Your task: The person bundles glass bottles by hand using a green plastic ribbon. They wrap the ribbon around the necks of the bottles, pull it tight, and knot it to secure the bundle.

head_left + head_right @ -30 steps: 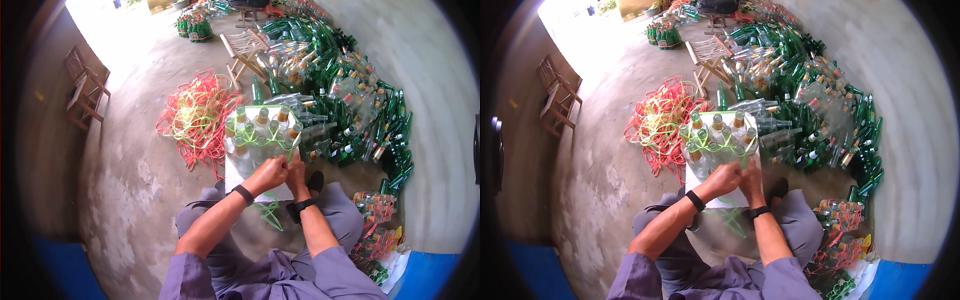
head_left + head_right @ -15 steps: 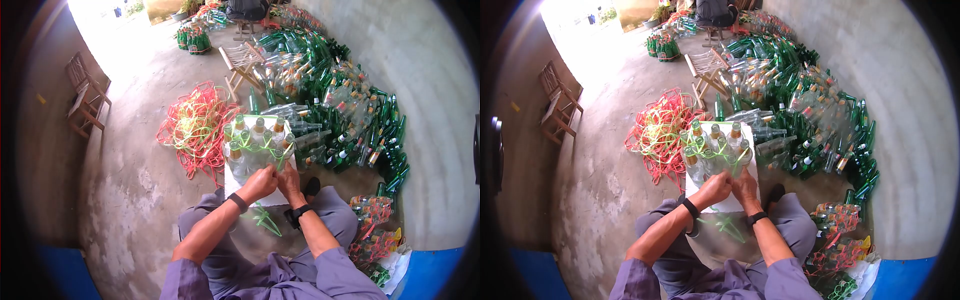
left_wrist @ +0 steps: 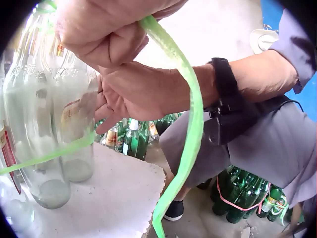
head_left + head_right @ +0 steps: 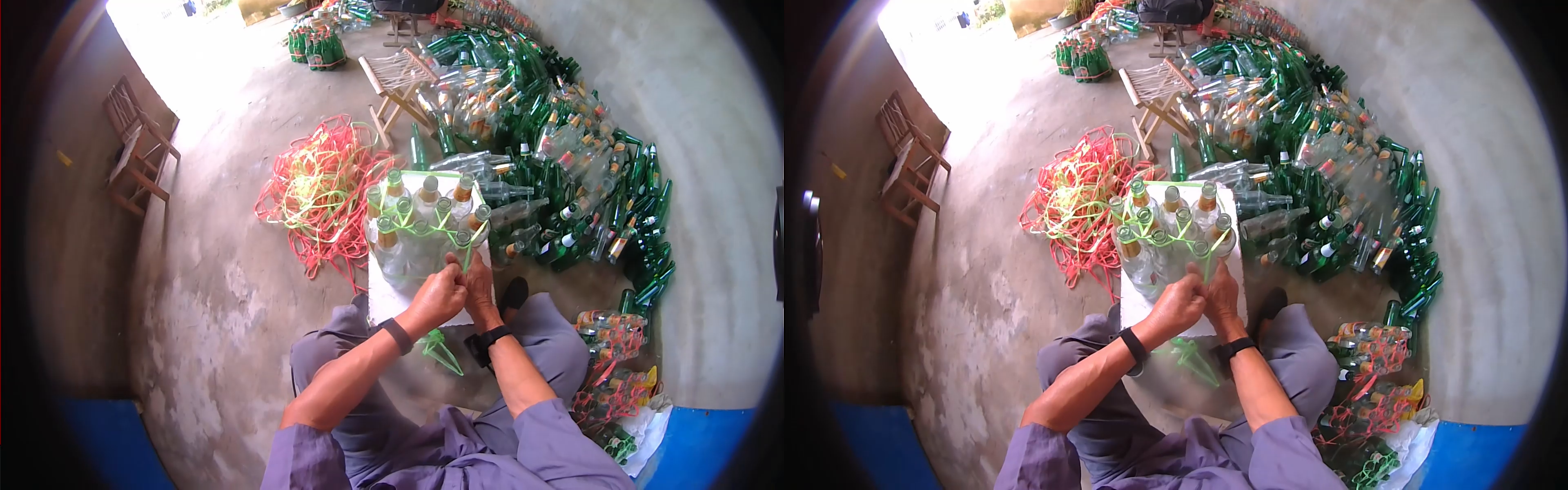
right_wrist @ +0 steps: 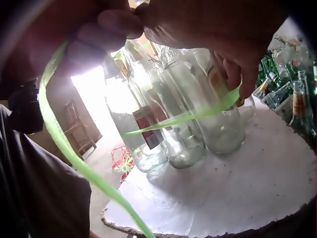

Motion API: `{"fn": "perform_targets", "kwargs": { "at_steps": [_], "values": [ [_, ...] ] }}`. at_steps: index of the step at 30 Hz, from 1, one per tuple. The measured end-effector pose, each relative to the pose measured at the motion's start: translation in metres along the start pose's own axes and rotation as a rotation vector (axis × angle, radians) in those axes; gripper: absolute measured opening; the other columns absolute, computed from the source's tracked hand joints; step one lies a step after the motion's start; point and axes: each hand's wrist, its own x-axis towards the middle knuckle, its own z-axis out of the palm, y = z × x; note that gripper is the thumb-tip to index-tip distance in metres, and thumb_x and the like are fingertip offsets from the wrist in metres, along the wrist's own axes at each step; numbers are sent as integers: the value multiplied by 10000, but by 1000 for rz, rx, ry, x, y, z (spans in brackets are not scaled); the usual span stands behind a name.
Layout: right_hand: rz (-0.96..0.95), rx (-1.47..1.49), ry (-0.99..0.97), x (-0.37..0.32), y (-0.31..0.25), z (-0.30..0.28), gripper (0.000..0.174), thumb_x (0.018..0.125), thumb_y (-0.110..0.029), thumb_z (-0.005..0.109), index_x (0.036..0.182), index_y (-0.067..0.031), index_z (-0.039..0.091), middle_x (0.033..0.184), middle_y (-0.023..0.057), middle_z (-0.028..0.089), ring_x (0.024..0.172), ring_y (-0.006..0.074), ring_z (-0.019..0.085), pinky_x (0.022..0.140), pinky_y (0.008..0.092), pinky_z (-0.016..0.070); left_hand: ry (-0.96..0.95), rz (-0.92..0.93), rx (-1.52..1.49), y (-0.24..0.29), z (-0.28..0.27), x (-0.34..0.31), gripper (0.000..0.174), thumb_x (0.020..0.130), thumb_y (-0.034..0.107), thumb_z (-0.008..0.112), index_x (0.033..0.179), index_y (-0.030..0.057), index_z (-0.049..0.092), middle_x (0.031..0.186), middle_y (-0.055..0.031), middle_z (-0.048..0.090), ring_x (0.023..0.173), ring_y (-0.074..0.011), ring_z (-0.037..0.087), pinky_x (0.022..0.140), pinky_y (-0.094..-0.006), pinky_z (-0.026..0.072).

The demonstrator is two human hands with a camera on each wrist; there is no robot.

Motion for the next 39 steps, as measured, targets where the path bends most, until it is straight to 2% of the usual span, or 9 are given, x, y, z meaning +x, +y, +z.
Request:
{"fn": "perform_targets", "kwargs": {
  "at_steps": [2,8,17,20,24,26,31,36,39],
  "values": [
    [7,9,-7,3,3,-2,504,904,-503,674,1093,-44,587,878,239,692,818,464,662,671,512,516,9,-13,-24,3,1,-1,139,827,58,548,902,-46,602,808,-257,673,814,-414,693,729,-448,536],
    [-157,-129,-92,16,18,-6,453,990,-501,552,978,-53,621,827,243,658,804,473,638,623,520,489,30,-24,-24,7,0,6,149,841,61,549,935,-46,593,840,-276,674,854,-444,678,765,-471,535],
    [-9,-93,-192,12,11,-10,543,984,-568,517,1023,-35,616,912,258,662,904,481,630,714,516,501,53,-28,28,-10,6,4,141,859,75,526,949,-27,564,797,-294,649,821,-496,638,737,-544,499],
    [-49,-119,-272,14,25,-17,470,983,-487,567,1099,-35,629,995,247,672,945,445,641,768,477,514,54,16,0,-13,5,-2,126,868,72,523,969,-3,538,765,-295,635,787,-509,621,708,-573,478],
    [89,21,-387,19,59,-37,362,924,-203,672,1204,24,642,1042,184,723,921,218,709,781,356,540,63,60,59,-21,8,-6,132,877,101,517,977,16,502,746,-297,631,740,-517,609,679,-596,464],
    [141,-371,-313,27,5,-71,337,893,-116,705,1186,43,649,994,166,738,855,167,708,748,323,550,72,70,55,-22,9,-6,131,878,97,517,979,16,498,737,-292,628,724,-511,610,667,-594,465],
    [-135,-167,-1,38,-120,-83,308,826,-132,757,1084,6,664,923,172,726,766,338,727,664,400,564,70,107,85,-31,24,-5,185,880,94,518,1040,12,477,726,-275,636,704,-482,629,636,-575,481],
    [-743,-604,-367,62,-163,-43,645,747,-118,815,1315,15,541,1292,213,618,1003,306,699,801,408,569,11,134,177,-35,26,-1,228,888,127,526,1067,-15,536,728,-262,652,706,-464,647,628,-554,502],
    [-678,-809,-539,69,-151,-16,639,699,-136,839,1241,22,540,1195,190,623,1031,310,656,793,416,556,33,155,151,-39,28,-3,231,892,156,530,997,-38,598,732,-257,662,701,-451,657,622,-541,513]
  ]
}}
